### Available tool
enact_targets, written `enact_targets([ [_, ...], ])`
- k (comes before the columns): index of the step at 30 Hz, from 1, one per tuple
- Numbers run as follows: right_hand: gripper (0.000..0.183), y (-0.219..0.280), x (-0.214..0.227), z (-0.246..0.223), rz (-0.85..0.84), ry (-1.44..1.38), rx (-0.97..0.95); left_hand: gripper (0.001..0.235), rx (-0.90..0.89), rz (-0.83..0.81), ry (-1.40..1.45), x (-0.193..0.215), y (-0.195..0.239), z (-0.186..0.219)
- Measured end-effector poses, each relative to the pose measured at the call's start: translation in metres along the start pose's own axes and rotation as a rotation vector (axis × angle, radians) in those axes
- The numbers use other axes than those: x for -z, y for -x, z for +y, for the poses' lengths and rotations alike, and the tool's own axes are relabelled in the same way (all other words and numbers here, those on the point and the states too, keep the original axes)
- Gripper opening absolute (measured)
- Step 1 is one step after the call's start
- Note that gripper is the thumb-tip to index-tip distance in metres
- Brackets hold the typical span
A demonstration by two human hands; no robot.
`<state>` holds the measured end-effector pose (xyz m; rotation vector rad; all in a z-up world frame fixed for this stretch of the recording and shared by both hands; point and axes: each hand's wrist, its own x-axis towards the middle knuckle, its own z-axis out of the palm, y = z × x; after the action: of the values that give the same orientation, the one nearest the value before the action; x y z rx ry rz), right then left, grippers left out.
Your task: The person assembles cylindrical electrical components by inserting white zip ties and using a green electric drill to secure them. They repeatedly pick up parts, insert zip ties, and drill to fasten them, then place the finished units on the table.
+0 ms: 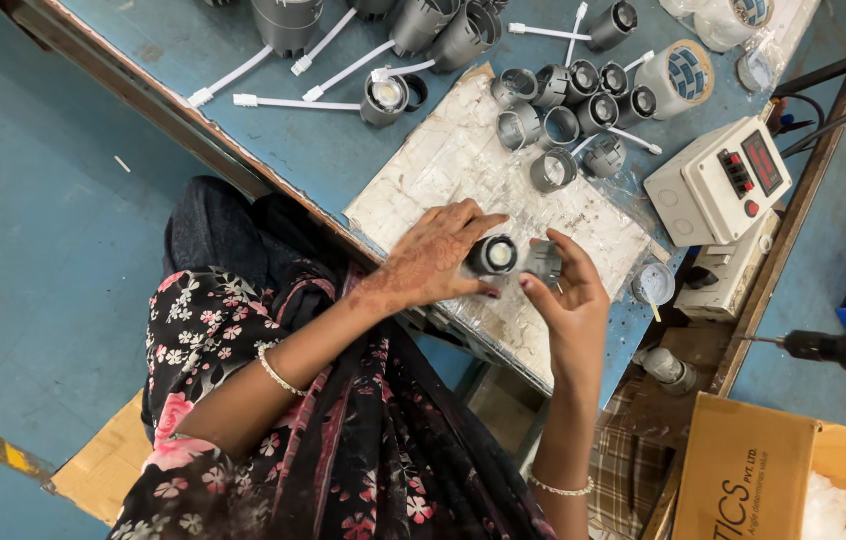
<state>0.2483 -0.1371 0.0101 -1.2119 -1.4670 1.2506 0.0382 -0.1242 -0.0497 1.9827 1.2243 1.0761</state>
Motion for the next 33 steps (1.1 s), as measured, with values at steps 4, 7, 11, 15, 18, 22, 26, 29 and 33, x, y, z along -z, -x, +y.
enact_targets([
  [4, 0.069, -0.006, -0.017, 0.0, -0.048, 0.118, 0.115, 0.059, -0.082, -0.058, 0.064, 0.007, -0.003, -0.012],
  [7, 0.069, -0.01, -0.022, -0.004, -0.086, 0.261, 0.175, 0.052, -0.06, -0.073, 0.096, 0.007, -0.001, -0.016],
  [11, 0.069, -0.015, -0.019, -0.011, -0.128, 0.408, 0.167, 0.053, -0.005, -0.081, 0.074, 0.001, 0.001, -0.013],
  [15, 0.07, -0.016, -0.018, -0.016, -0.178, 0.494, 0.173, 0.066, -0.068, 0.088, 0.052, -0.004, 0.001, -0.009],
  [18, 0.069, -0.018, -0.015, -0.021, -0.221, 0.557, 0.169, 0.057, -0.056, 0.027, 0.084, -0.003, 0.002, -0.013],
  [22, 0.067, -0.02, -0.01, -0.025, -0.279, 0.533, 0.145, 0.051, -0.039, -0.056, 0.094, 0.001, 0.001, -0.016],
  [26, 0.067, -0.018, -0.009, -0.027, -0.25, 0.508, 0.105, 0.049, -0.018, -0.07, 0.076, 0.0, 0.0, -0.015],
  [29, 0.068, -0.015, -0.01, -0.031, -0.269, 0.447, 0.181, 0.049, -0.033, -0.07, 0.117, 0.001, 0.0, -0.016],
  [33, 0.069, -0.008, -0.018, -0.034, -0.156, 0.722, 0.227, 0.052, -0.059, -0.028, 0.091, 0.0, 0.0, -0.016],
])
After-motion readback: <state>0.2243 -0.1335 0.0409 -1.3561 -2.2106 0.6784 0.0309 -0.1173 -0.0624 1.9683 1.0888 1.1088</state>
